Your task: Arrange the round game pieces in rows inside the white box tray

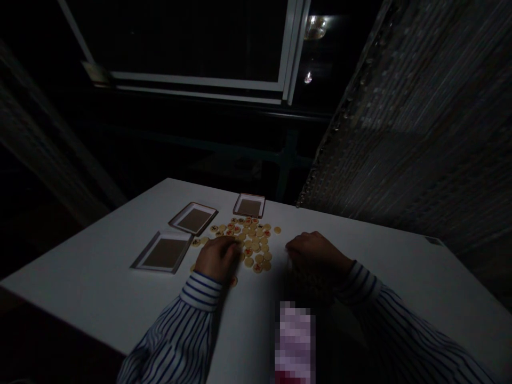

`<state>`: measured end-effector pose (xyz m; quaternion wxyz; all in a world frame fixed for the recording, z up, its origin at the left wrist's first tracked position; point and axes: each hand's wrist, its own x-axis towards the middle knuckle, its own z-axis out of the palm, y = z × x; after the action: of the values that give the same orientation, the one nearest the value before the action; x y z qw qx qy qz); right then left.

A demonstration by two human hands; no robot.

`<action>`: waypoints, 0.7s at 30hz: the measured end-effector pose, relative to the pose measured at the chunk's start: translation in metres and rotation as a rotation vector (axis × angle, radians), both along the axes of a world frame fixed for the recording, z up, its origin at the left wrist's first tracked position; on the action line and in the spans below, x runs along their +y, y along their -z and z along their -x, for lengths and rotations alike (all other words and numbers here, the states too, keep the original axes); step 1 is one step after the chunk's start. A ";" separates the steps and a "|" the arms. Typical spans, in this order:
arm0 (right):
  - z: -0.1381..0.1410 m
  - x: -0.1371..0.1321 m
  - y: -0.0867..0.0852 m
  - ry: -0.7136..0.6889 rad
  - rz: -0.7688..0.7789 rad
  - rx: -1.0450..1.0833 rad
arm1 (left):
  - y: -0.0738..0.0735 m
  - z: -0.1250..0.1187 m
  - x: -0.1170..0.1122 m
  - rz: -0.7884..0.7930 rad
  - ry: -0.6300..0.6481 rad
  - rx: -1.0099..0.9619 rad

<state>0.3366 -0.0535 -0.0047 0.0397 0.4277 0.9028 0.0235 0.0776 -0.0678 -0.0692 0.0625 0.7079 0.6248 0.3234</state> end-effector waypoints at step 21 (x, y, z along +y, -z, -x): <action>0.074 0.038 0.047 -0.086 0.026 0.087 | 0.031 -0.025 0.016 -0.055 0.128 -0.013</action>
<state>0.2623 -0.0151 -0.0522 0.0050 0.3884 0.9214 -0.0051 0.1030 -0.0522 -0.1004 0.0677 0.7456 0.5688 0.3406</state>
